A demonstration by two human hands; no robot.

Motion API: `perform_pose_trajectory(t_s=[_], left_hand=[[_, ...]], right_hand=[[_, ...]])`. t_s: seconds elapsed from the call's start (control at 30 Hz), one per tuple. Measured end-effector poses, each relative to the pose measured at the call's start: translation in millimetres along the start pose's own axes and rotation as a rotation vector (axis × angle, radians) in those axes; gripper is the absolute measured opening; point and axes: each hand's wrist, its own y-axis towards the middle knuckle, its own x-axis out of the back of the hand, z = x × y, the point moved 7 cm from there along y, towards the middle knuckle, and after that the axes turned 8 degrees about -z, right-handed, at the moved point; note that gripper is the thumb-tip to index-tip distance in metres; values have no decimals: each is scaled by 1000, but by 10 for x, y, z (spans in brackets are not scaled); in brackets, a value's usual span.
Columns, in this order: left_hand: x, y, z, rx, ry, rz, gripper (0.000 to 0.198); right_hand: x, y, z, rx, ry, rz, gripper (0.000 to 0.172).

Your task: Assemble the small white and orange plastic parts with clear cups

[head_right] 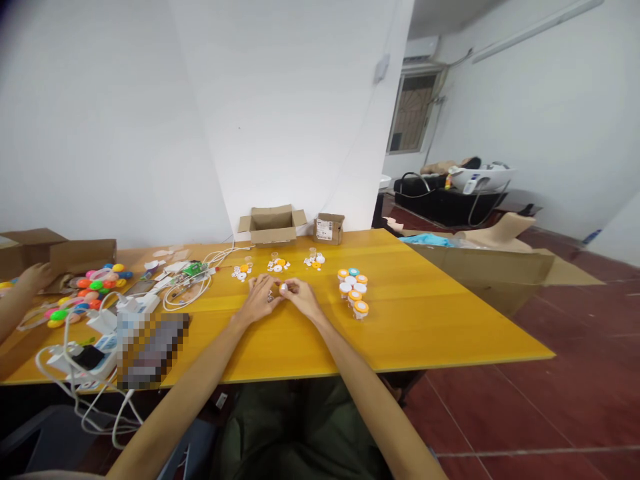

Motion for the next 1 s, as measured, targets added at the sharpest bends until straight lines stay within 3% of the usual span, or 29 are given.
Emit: perform_pose_trajectory(t_s=[1.0], left_hand=[[16,30,-9,62,-27,8,14]], right_hand=[[-49,-33,60,23,-60,49,23]])
